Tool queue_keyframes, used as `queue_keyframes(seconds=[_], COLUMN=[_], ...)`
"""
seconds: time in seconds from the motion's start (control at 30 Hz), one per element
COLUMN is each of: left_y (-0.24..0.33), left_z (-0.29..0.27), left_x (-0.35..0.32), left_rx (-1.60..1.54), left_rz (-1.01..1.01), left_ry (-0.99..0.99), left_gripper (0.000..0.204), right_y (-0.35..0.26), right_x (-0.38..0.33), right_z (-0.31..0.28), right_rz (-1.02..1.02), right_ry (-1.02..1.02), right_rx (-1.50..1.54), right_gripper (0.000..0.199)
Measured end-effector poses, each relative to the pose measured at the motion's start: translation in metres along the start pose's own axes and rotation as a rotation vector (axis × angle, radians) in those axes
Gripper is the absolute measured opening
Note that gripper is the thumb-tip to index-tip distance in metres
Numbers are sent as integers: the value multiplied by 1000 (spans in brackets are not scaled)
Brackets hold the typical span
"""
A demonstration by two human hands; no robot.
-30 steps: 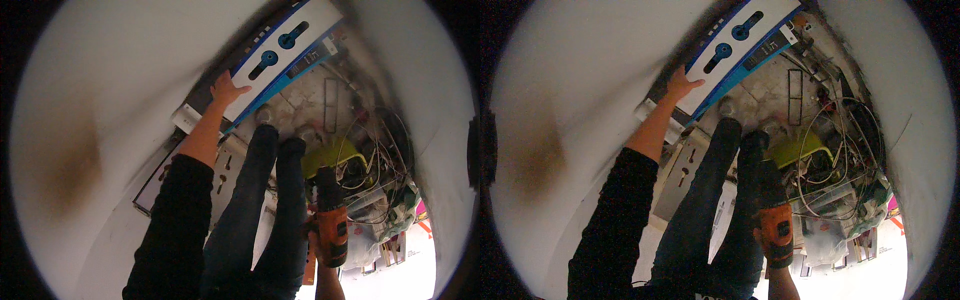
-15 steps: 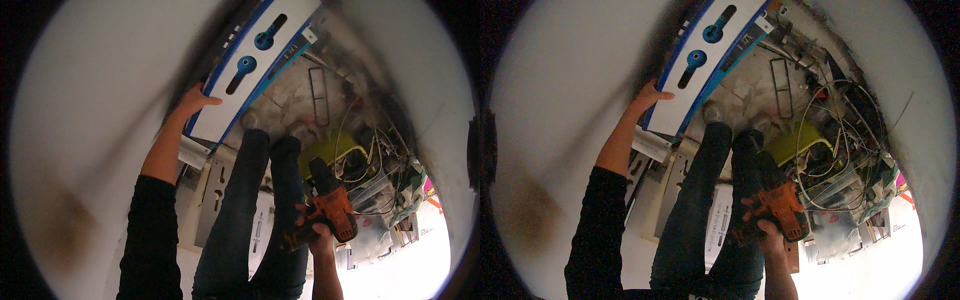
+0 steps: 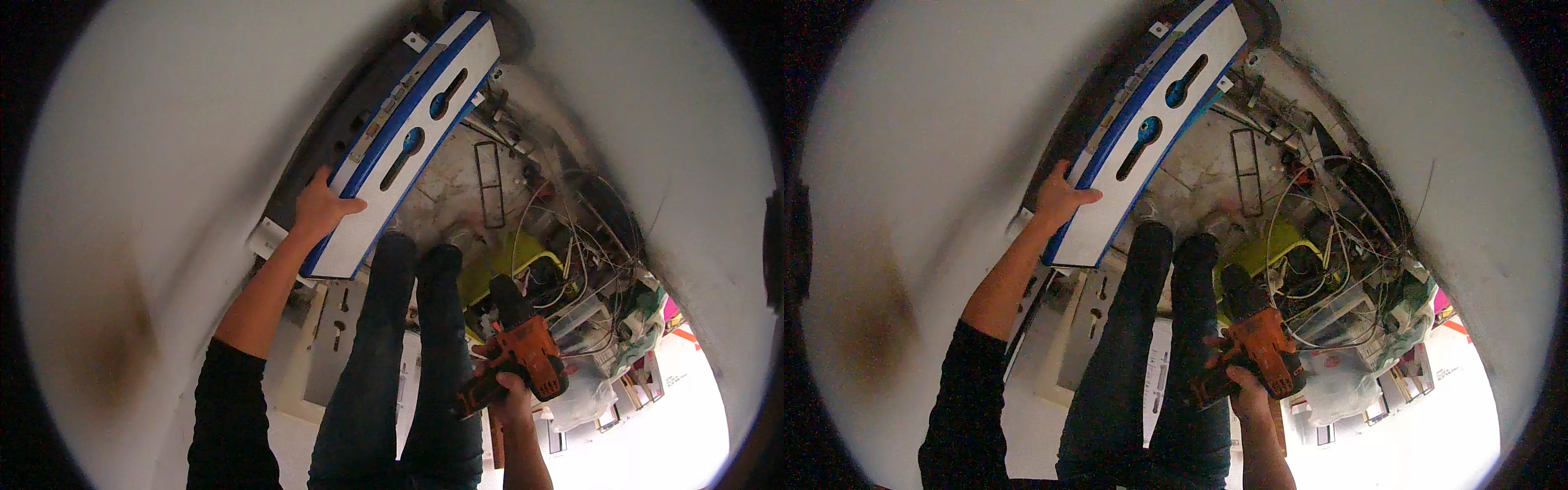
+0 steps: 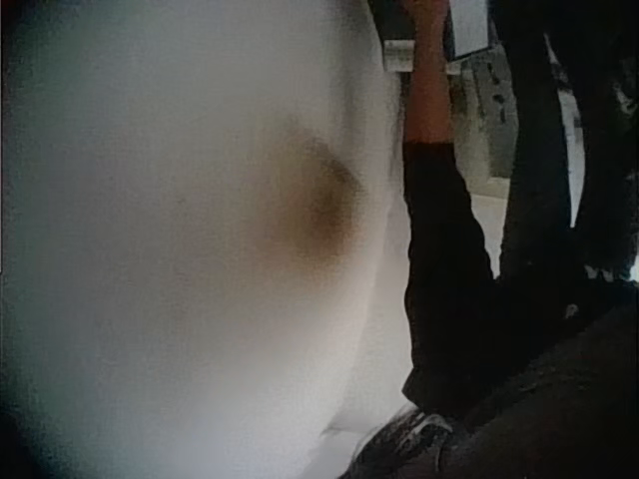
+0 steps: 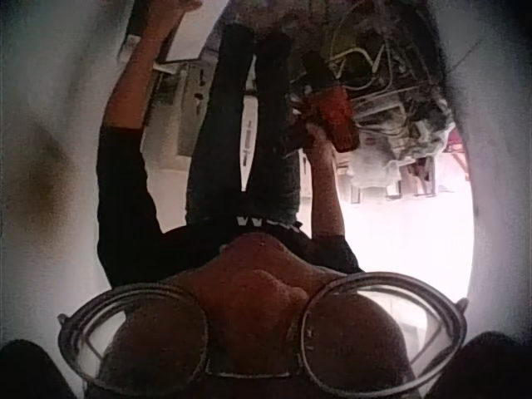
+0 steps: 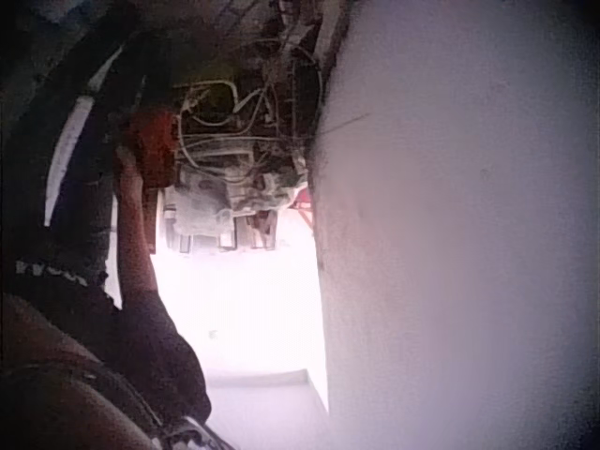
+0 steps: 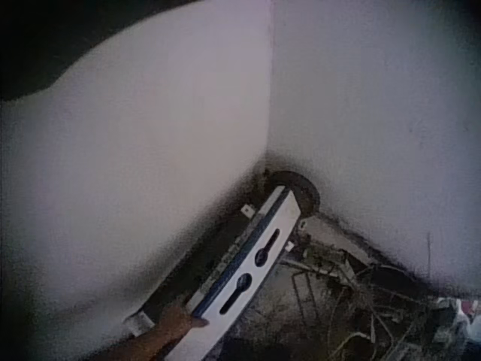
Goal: The person unpacks several door lock boxes and uses a cordless drill to remove screws from the packaging and lock mechanisms. They handle multiple lock units and boxes, placing them on a cluttered floor.
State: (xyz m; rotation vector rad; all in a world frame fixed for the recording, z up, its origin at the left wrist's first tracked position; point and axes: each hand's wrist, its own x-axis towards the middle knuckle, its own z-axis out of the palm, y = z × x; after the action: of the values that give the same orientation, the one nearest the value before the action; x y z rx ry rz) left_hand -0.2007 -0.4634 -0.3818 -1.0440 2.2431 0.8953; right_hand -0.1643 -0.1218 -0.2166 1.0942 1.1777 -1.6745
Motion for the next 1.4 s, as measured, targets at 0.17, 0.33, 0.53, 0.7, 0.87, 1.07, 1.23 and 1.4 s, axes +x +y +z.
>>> queue_keyframes(seconds=[0.17, 0.33, 0.53, 0.7, 0.87, 1.07, 1.23, 1.4], left_y=[-1, -29, -57, -77, -98, -117, -115, -127], left_z=[-22, -29, -21, 3, 28, 67, 66, 69], left_x=[-35, -55, -29, -17, -10, 4, 6, 7], left_rx=[212, 351, 427, 477, 396, 427, 423, 487], left_rz=[107, 153, 154, 257, 184, 220, 253, 365], left_ry=[144, 330, 377, 459, 343, 393, 365, 487], left_gripper=[74, 64, 67, 64, 73, 65, 67, 70], right_y=[-3, -9, -6, 1, -1, -8, -17, -21], right_x=[-7, -13, -3, 18, 44, 91, 100, 107], right_z=[-17, -20, -23, -9, 18, 44, 62, 52], right_rz=[6, 84, 94, 39, -124, -427, -447, -744], right_ry=[-14, 2, 12, -59, -180, -15, 59, -41], right_rx=[-78, -114, -275, -262, -314, -790, -745, -1108], right_gripper=[49, 46, 45, 40, 42, 35, 31, 40])
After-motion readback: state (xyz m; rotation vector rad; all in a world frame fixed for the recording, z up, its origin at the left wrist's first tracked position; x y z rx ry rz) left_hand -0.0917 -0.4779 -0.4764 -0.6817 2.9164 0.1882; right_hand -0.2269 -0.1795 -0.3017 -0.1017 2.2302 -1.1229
